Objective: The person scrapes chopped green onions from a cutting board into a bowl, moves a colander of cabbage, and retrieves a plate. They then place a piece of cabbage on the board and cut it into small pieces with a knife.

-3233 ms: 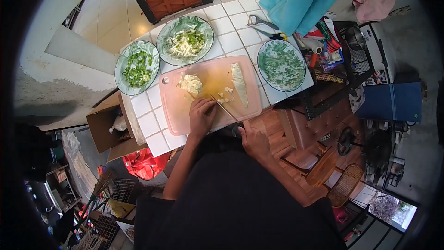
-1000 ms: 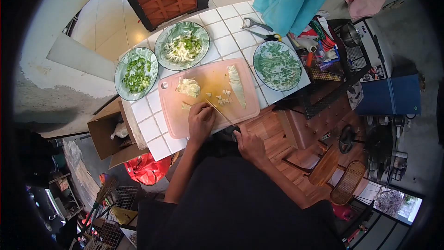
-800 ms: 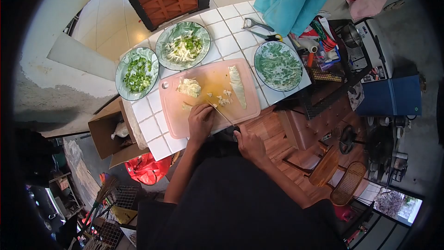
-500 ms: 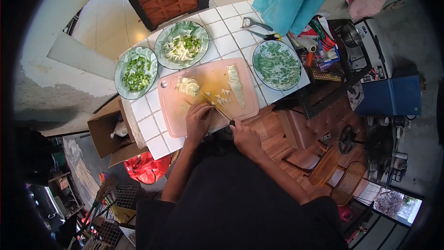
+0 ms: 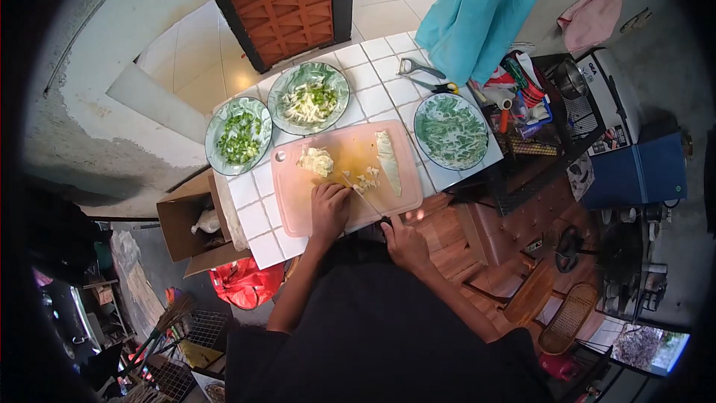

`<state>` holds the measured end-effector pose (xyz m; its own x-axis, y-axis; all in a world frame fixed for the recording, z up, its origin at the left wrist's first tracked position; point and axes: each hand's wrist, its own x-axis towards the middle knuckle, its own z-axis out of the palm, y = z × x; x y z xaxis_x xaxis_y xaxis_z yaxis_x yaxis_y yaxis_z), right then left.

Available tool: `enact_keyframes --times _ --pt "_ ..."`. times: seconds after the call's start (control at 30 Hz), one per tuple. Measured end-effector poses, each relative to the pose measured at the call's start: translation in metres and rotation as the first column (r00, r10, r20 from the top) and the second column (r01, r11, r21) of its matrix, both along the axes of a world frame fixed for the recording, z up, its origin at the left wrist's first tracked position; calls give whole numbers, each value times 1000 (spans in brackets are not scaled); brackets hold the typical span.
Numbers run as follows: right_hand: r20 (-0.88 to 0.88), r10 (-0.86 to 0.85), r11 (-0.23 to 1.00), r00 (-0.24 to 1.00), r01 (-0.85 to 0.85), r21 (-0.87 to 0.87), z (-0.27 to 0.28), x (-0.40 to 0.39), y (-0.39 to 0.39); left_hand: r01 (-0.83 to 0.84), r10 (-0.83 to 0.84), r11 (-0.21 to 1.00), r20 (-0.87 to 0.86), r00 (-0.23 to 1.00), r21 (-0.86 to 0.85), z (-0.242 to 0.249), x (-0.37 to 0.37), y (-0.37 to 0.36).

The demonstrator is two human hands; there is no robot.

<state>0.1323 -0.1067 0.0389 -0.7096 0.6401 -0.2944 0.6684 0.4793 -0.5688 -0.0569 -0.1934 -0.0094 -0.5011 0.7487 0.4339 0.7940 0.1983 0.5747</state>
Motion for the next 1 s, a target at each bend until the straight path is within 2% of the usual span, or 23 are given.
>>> enact_keyframes --times 0.2,0.57,0.7,1.0 --pt "78 17 999 997 -20 39 1 4 -1 -32 31 999 34 999 28 -10 2 3" --pt "59 3 995 998 -9 103 -4 3 3 -54 49 998 109 993 44 -8 5 1" --pt "107 5 998 994 -11 57 -10 16 4 -84 81 996 147 986 19 -1 8 2" --pt "56 66 997 996 -69 45 -3 8 3 -114 105 992 172 979 44 -8 3 2"
